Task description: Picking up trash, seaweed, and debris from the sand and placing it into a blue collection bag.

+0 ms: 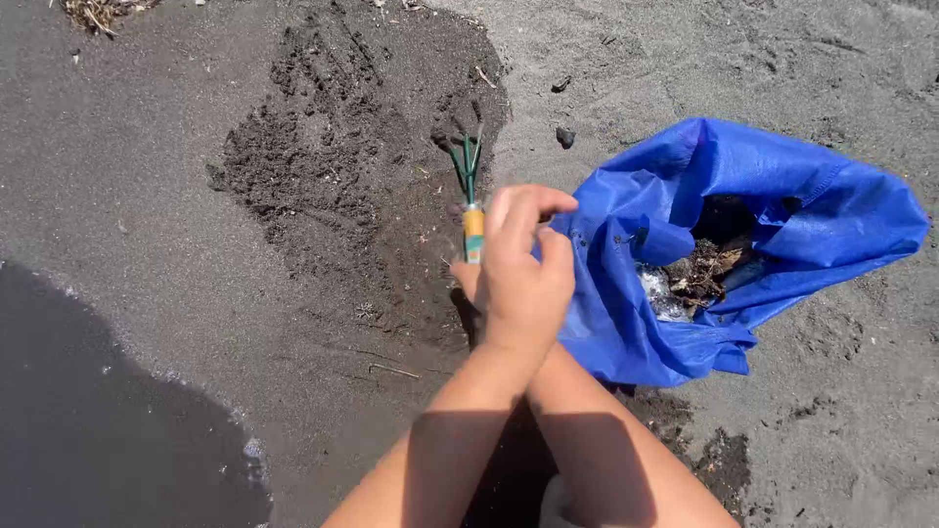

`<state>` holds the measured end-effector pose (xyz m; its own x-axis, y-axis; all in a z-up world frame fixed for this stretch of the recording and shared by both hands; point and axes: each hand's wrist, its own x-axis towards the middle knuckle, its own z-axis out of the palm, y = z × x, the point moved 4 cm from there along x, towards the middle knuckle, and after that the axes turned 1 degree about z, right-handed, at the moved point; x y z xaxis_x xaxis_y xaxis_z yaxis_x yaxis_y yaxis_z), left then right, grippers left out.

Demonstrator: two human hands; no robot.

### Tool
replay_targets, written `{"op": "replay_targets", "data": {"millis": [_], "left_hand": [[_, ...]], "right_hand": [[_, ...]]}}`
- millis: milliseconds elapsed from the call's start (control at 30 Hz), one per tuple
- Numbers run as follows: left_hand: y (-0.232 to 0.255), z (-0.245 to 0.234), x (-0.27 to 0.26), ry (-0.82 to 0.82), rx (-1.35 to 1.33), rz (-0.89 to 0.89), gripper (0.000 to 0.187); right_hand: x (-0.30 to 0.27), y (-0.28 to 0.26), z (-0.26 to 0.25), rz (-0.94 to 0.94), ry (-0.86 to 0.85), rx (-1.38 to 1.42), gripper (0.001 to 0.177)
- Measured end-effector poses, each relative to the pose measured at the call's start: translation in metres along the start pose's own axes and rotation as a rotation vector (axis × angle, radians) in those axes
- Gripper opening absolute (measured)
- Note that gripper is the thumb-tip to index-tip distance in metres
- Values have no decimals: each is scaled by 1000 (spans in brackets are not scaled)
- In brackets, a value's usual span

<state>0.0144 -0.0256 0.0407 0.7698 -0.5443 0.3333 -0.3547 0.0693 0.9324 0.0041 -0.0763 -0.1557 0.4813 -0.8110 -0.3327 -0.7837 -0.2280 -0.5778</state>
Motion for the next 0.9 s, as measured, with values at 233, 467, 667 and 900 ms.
{"op": "replay_targets", "data": {"millis": [233,467,667,900], "left_hand": [[40,101,-81,-620,101,-131,80],[47,103,-87,-822,747,-132,24],[90,32,-48,-398,662,-513,33],[-8,3,-59,291,39,-903,19]], "right_hand": [[-121,16,-5,323,-321,628,28],[-233,121,-8,442,-625,490,36],[-273,147,-136,458,-720,-103,55],[-250,308,-198,454,-784,-571,43]]}}
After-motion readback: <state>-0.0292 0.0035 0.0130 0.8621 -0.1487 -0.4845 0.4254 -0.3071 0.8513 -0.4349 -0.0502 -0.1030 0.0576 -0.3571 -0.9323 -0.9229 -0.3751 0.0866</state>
